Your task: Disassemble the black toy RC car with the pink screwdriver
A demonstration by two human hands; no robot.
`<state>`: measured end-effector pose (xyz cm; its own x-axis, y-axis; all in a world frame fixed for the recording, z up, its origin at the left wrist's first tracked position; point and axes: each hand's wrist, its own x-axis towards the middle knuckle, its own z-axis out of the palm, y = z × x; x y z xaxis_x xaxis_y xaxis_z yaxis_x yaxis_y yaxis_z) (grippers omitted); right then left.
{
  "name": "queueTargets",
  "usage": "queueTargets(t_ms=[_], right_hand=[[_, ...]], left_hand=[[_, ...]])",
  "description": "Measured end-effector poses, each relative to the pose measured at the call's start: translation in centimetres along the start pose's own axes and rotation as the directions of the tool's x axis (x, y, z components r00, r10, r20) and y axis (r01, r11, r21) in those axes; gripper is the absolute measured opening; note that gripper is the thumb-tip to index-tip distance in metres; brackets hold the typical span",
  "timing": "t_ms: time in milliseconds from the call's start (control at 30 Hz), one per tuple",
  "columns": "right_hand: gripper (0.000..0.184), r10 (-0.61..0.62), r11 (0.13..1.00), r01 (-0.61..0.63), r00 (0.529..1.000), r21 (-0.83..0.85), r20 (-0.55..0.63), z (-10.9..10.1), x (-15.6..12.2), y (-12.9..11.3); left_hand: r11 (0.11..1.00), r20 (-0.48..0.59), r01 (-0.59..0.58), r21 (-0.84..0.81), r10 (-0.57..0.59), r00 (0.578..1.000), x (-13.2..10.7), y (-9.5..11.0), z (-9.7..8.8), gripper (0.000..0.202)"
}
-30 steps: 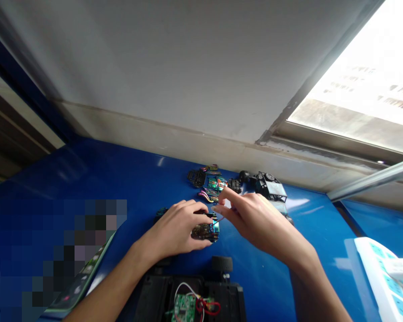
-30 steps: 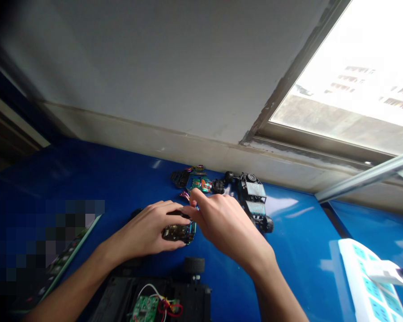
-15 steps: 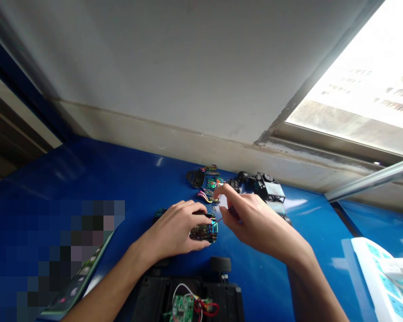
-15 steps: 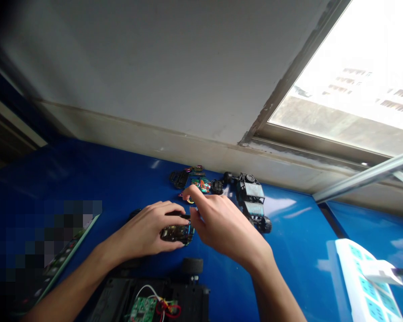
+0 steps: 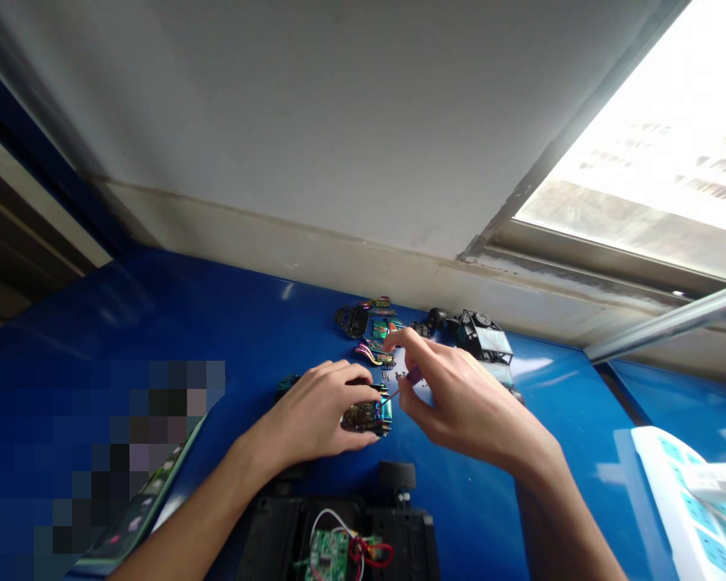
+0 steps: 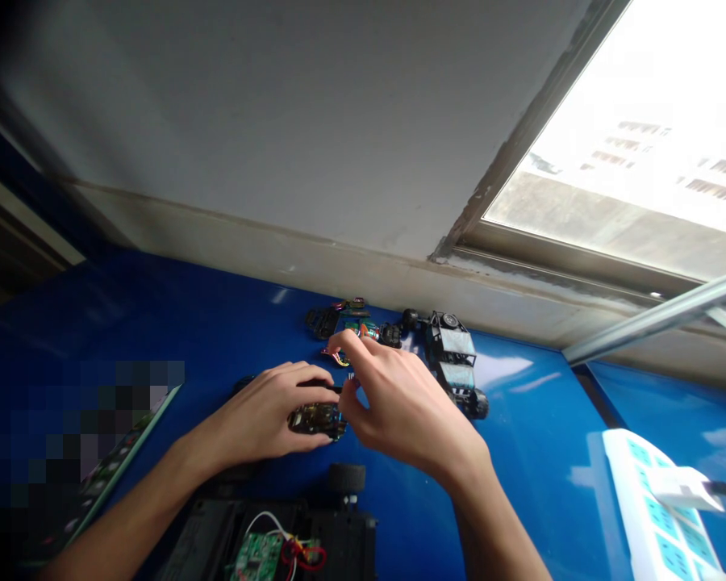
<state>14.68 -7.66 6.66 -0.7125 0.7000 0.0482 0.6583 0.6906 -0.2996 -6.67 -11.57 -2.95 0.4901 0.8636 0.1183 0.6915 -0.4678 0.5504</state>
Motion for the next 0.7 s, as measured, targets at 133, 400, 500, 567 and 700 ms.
queueTargets(t_ms=[133,400,500,567,700], right_hand=[[0.023,0.067,0.997,-0.065,0.996,-0.04,0.053,0.07,0.21,0.12],[0.021,0.002,0.998,-0.002,1.0,0.061,-0.014,-0.01,0.08,0.03],[0.018,0.069,0.997,-0.07,0.996,0.025,0.049,-0.08,0.17,0.13],[0.018,0.067,0.997,-0.069,0.996,0.029,0.052,-0.06,0.21,0.23],[0.028,-0.009,0.994,0.01,1.0,0.109,-0.006,-0.04,0.07,0.4]], left_hand=[[1.0,-0.008,-0.006,-0.001,0.006,1.0,0.03,0.01,0.0,0.037],[1.0,-0.003,-0.01,-0.018,0.01,1.0,0.14,0.06,-0.02,0.037],[1.0,-0.015,-0.011,-0.01,0.011,1.0,0.11,-0.03,0.07,0.037],[1.0,-0.02,-0.011,-0.007,0.011,1.0,0.05,-0.05,0.07,0.037],[1.0,-0.02,-0.004,-0.002,0.004,1.0,0.0,0.08,-0.09,0.036]])
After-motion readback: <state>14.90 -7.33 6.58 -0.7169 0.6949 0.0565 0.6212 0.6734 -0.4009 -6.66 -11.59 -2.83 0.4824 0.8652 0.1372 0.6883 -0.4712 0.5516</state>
